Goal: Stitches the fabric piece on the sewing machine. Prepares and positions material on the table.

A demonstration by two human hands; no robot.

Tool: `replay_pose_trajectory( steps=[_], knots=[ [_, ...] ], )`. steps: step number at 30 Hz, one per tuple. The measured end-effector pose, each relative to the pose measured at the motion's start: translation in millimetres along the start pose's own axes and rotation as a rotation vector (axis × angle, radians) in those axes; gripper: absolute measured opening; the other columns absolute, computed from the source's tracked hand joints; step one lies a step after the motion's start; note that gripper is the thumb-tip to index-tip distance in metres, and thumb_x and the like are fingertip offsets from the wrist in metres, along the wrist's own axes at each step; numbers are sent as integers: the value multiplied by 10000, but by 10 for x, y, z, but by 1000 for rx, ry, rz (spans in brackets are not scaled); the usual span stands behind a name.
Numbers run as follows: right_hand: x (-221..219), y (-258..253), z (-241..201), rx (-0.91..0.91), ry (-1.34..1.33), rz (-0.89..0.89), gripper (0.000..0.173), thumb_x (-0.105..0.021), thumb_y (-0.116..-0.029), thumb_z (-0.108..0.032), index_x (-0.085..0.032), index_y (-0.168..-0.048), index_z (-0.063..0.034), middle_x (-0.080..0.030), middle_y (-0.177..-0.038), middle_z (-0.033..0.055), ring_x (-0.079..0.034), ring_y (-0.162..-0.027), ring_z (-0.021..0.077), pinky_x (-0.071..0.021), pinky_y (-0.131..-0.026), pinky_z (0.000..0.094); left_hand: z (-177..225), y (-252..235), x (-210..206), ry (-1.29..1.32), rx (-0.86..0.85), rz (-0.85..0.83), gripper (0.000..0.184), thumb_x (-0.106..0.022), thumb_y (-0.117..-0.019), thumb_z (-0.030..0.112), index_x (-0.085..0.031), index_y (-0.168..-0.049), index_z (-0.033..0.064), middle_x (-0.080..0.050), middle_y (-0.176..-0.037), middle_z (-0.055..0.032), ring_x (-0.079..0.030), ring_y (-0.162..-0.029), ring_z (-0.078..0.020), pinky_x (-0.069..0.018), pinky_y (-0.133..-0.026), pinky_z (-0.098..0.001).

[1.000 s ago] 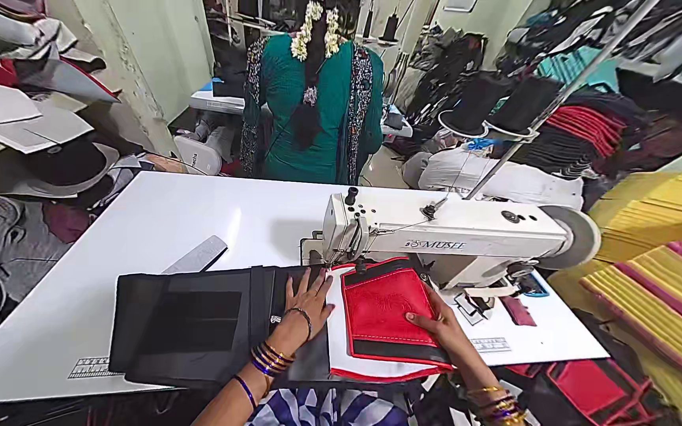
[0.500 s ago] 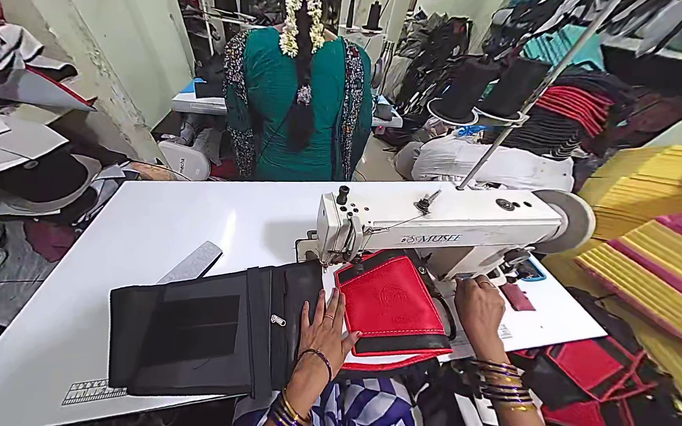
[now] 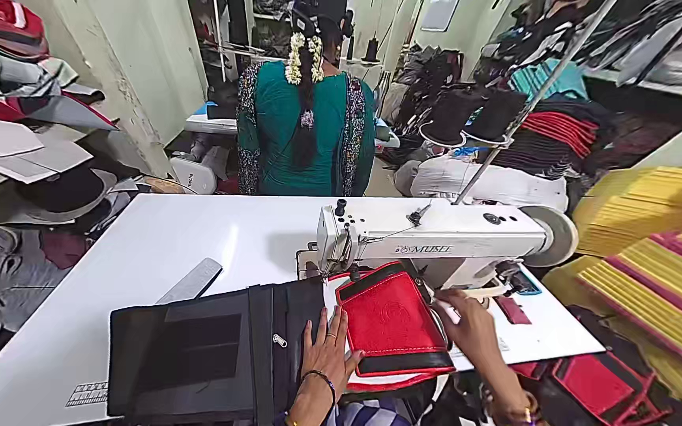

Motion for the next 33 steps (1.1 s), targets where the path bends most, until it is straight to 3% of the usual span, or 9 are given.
replay_pose_trajectory(
  steps=[3,6,9,11,13,16,19,23,33],
  knots=[
    [-327,409,-703,359,-381,-155,190,-628,-899,-139,-781,-891,-28,-767,-988,101,-735,-961,231,-586,-870,403,-8,-34,37,24,6,13,800,-439,-1037,550,-180,-1643,98,-127,-1722,-41,-40,-1592,-301,-20,-1221,-652],
    [-731,760,-1000,556,-367,-339,146,-662,-865,-120,-795,-924,-105,-766,-1034,35,-681,-1065,254,-485,-910,464,-78,-37,225,113,-93,-138,662,-462,-1082,329,-203,-1630,62,-148,-1715,-92,-60,-1590,-324,-53,-1247,-602],
    [-851,794,-1005,586,-267,-260,135,-652,-876,-153,-786,-893,-151,-761,-1006,-6,-671,-1039,239,-464,-855,461,-393,130,503,332,-395,-277,499,-508,-1053,158,-446,-1512,-28,-425,-1575,-223,-332,-1512,-363,-227,-1247,-492],
    [-856,786,-1014,596,-229,-213,138,-642,-884,-162,-780,-896,-158,-748,-979,-3,-662,-1009,232,-451,-843,448,-478,385,521,309,-480,-330,540,-672,-968,151,-529,-1469,8,-529,-1496,-210,-464,-1424,-369,-339,-1177,-530],
    [-860,801,-1040,622,-182,-167,141,-631,-889,-182,-769,-893,-158,-733,-951,9,-658,-985,239,-450,-832,443,-494,647,342,217,-503,-222,562,-752,-864,50,-621,-1409,82,-558,-1492,-134,-495,-1394,-362,-397,-1088,-585],
    [-933,865,-1093,674,-133,-32,161,-591,-896,-170,-737,-838,-138,-711,-875,27,-653,-896,233,-459,-803,396,-553,822,26,127,-600,323,395,-627,-837,-25,-786,-1159,138,-712,-1297,-54,-685,-1169,-300,-560,-923,-466],
    [-980,907,-1132,724,-120,86,178,-563,-917,-132,-704,-812,-105,-698,-825,53,-650,-842,235,-481,-808,363,-555,790,-55,112,-596,528,341,-545,-894,24,-798,-1098,126,-761,-1182,-28,-728,-1077,-240,-582,-891,-372],
    [-977,919,-1165,767,-124,114,179,-549,-943,-117,-691,-836,-91,-684,-826,60,-639,-846,229,-477,-854,342,-491,762,0,101,-519,496,392,-645,-869,82,-742,-1247,112,-770,-1107,-67,-739,-1034,-276,-601,-851,-421],
    [-970,920,-1042,688,-121,15,253,-510,-980,-309,-728,-946,-185,-699,-915,15,-614,-923,215,-411,-852,389,-418,696,77,-5,-522,377,279,-592,-951,104,-798,-1134,146,-731,-1260,5,-712,-1077,-279,-572,-737,-475]
  ],
)
Point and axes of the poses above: each hand's wrist, its own y-axis away from the middle knuckle, its own x-axis out of the back of the hand, z = x × y, the point moved 4 cm from there along -y, towards the middle knuckle
